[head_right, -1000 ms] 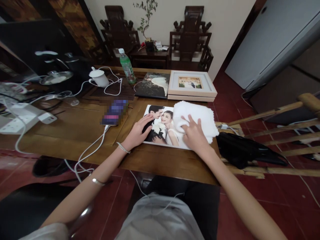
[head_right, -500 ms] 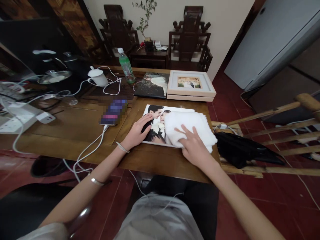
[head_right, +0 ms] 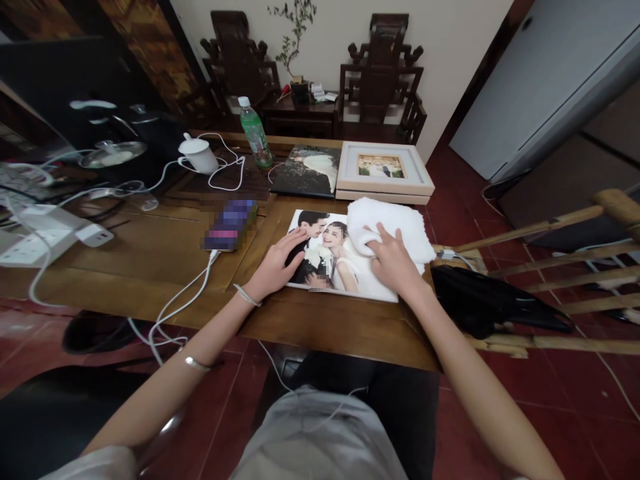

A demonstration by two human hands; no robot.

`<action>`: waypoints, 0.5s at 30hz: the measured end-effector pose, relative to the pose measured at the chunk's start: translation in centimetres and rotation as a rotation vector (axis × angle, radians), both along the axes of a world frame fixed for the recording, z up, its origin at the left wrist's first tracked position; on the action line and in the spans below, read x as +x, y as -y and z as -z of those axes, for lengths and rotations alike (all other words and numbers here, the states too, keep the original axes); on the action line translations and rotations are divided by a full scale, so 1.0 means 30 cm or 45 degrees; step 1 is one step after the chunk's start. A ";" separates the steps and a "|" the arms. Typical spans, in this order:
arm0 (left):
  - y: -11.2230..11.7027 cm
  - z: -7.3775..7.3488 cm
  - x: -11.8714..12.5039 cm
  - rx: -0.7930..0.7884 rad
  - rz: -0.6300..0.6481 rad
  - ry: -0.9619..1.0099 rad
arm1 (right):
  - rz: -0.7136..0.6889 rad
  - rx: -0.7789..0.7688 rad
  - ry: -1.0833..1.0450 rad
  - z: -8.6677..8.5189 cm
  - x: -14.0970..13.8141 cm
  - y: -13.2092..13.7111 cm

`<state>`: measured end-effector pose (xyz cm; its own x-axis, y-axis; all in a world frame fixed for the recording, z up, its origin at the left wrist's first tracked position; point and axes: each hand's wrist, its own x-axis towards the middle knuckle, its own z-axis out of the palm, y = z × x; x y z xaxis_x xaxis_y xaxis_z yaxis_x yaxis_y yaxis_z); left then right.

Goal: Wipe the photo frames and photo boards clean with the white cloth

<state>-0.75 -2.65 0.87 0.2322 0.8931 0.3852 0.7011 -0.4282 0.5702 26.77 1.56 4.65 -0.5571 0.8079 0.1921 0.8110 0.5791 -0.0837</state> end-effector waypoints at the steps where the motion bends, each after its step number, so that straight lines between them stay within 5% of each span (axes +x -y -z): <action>1: 0.001 -0.001 0.001 -0.004 -0.002 -0.002 | -0.002 0.012 0.000 0.002 -0.002 0.029; 9: -0.002 0.004 0.000 -0.010 -0.013 -0.018 | -0.137 0.038 -0.083 -0.002 0.019 0.289; 15: -0.006 0.005 -0.001 -0.008 -0.010 -0.018 | -0.294 -0.002 -0.216 -0.007 0.074 0.279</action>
